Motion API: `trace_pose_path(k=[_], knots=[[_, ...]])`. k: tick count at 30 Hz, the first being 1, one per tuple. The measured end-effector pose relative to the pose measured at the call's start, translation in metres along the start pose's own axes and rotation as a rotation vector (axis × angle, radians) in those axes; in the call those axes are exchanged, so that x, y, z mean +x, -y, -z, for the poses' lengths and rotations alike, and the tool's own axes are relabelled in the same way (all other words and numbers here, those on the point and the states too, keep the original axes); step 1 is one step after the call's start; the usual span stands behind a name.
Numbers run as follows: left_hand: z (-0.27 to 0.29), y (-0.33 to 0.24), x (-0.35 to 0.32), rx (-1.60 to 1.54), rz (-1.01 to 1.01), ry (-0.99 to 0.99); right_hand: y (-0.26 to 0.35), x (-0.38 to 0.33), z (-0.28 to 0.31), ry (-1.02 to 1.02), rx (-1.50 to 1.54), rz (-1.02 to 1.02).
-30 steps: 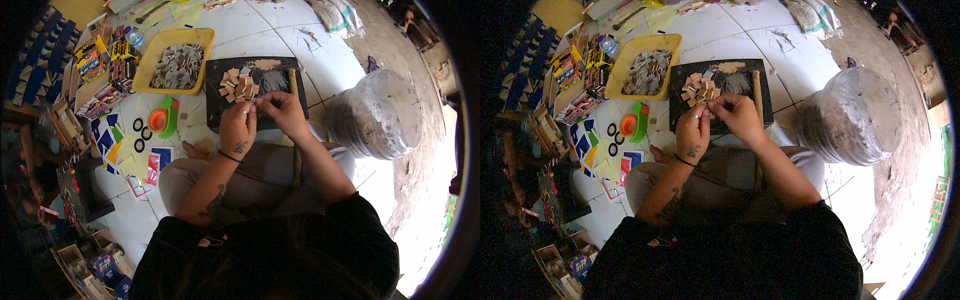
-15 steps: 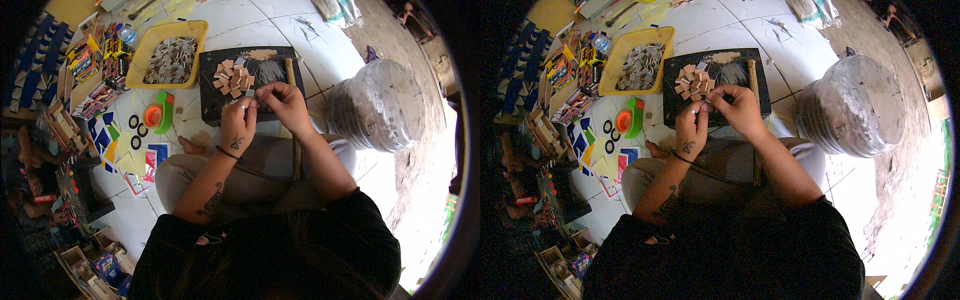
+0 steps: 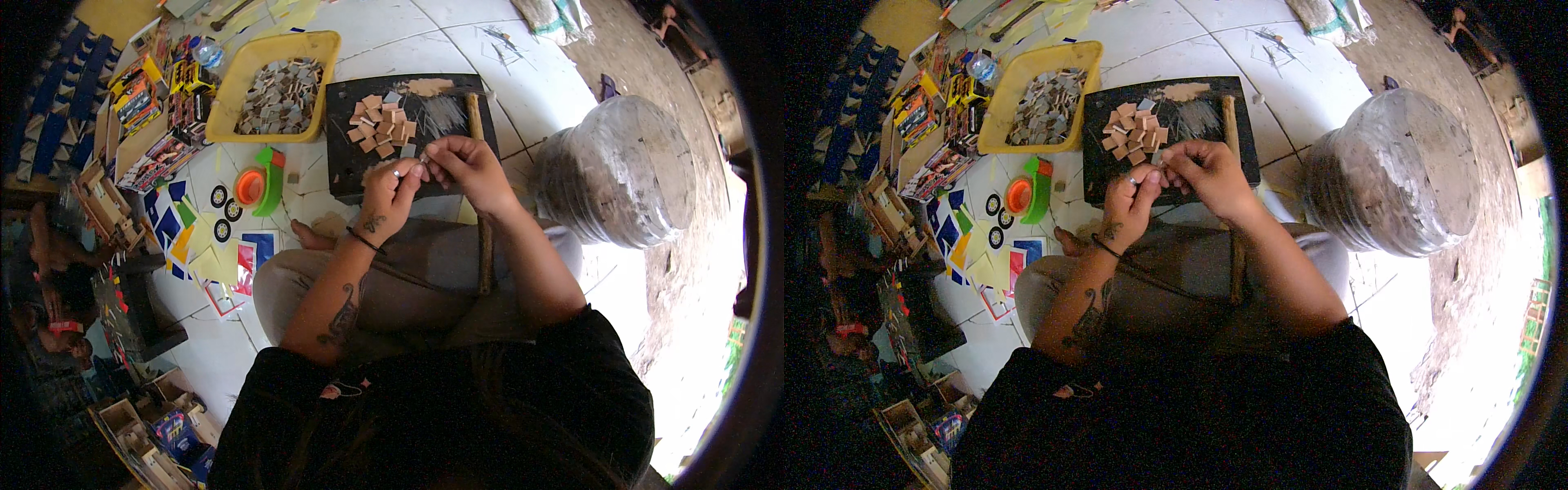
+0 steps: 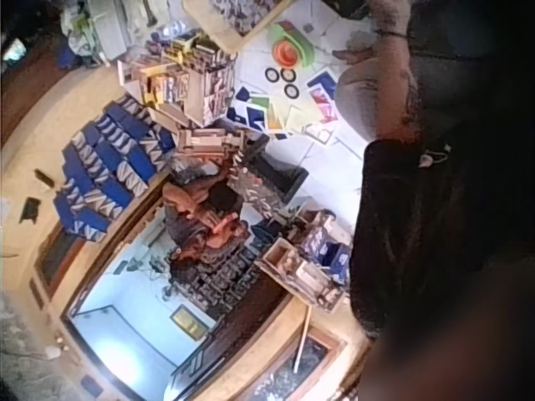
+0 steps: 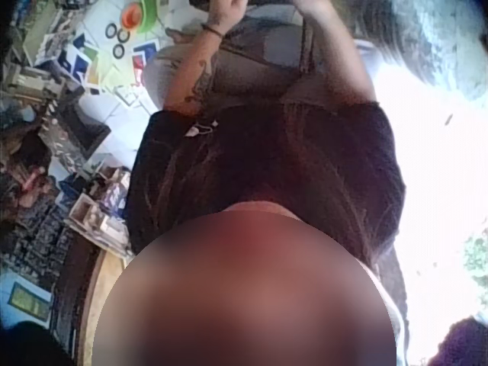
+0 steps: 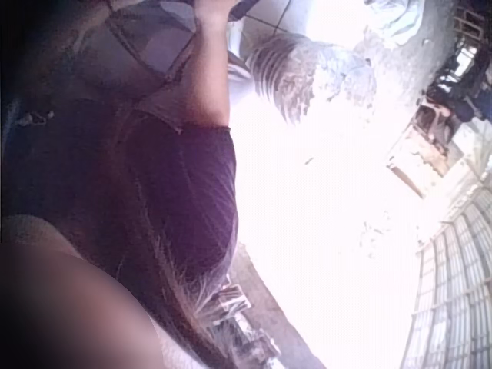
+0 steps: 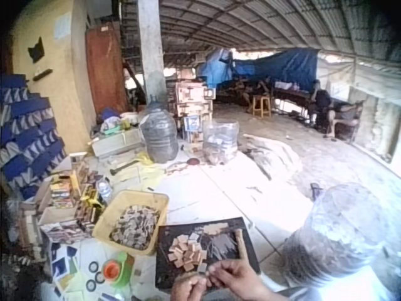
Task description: The person sits on the floor and repeatedly places small rectangular blocks on a black board, then strikes them with a wooden mallet to break them into smaller pieces. The broken pieces are collected and placed into a clear bowl.
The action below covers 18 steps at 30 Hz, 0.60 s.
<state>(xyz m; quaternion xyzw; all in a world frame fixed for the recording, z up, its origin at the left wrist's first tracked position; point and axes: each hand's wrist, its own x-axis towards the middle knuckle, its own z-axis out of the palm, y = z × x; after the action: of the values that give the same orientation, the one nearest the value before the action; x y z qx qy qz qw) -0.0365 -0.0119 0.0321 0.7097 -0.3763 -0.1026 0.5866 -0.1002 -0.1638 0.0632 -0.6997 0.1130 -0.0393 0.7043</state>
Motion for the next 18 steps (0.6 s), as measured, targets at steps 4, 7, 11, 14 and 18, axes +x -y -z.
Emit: trace_pose_path(k=[4, 7, 11, 14, 18], knots=[[-0.002, 0.008, 0.011, 0.253, 0.047, -0.007, -0.017, 0.01, -0.006, -0.321, -0.502, 0.345], [0.007, 0.008, 0.014, 0.396, -0.021, 0.036, -0.023, 0.013, -0.007, -0.378, -0.61, 0.548], [0.019, 0.008, 0.011, 0.389, -0.105, 0.045, -0.022, 0.012, -0.012, -0.287, -0.673, 0.648], [0.019, 0.015, 0.011, 0.463, -0.142, 0.051, -0.023, 0.01, -0.018, -0.281, -0.731, 0.693], [0.019, 0.023, 0.006, 0.496, -0.065, 0.023, -0.016, -0.001, -0.025, -0.287, -0.844, 0.652]])
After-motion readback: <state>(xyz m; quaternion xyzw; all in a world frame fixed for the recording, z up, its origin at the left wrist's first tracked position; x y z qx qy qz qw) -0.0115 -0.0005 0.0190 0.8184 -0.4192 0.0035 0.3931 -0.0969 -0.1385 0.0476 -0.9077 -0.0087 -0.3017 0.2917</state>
